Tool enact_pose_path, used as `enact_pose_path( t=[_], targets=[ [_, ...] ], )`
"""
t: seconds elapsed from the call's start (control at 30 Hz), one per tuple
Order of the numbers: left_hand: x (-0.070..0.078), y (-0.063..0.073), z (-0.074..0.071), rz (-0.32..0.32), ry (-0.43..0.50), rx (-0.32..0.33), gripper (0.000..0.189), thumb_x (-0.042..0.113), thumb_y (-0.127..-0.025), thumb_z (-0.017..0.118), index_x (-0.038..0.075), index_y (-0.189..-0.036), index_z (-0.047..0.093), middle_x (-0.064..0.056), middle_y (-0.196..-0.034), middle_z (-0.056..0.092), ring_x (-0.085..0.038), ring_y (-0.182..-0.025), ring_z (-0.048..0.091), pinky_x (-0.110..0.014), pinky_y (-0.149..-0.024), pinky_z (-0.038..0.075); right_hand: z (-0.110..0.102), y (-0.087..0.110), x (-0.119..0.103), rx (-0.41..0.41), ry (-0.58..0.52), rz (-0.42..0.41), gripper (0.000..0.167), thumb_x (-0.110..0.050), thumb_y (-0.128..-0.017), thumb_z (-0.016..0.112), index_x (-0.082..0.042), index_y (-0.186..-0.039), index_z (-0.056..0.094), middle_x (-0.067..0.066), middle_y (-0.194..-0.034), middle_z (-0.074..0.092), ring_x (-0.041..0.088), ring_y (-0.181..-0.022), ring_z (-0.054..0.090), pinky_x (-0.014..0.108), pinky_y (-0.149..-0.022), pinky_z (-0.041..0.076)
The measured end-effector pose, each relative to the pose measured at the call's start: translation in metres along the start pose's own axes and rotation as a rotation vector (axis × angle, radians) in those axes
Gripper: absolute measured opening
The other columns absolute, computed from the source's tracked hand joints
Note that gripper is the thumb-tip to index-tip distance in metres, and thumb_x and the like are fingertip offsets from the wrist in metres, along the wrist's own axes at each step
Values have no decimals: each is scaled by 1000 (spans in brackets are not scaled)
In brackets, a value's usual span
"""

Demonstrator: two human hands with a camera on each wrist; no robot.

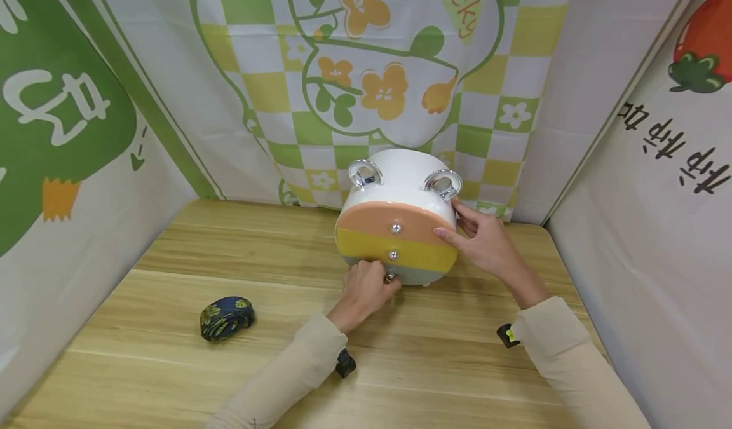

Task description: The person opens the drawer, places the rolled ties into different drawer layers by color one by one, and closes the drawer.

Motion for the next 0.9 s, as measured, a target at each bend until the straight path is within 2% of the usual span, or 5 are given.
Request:
enact_pose_path(
  t=[0.27,0.53,0.7,0.9],
  targets=[
    [2,4,-3,11,11,-14,51,32,-91,72,21,-49,45,9,-43,41,-9,-42,44,-27,-38,34,0,1,0,7,4,-4,80,-37,-99,74,-5,-162,37,17,-166,39,36,-146,50,21,-102,50],
    [3,11,-7,21,13,-31,53,30,-91,70,22,-45,46,9,-42,40,-9,-41,41,-27,-38,32,0,1,-1,2,5,-1,81,-39,-99,74,-5,-162,36,16,-167,38,36,-147,49,11,-98,47],
    [3,17,-9,46,23,-34,53,29,-90,70,22,-46,41,9,-46,35,-7,-44,37,-25,-37,30,0,1,0,2,11,-3,81,-38,-99,74,-5,-162,36,16,-167,38,35,-147,49,10,-98,47],
    [3,27,-13,70,13,-41,51,28,-89,69,23,-44,46,10,-45,41,-6,-44,39,-23,-37,30,1,0,1,11,9,-7,80,-38,-99,75,-5,-162,37,15,-167,39,35,-147,49,10,-98,47]
  ],
)
Point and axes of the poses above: each hand's wrist, its own y-axis away from the middle knuckle, its own z-axis out of the palm, x = y × z, the point moved 1 cm from there along -y, towards the middle knuckle
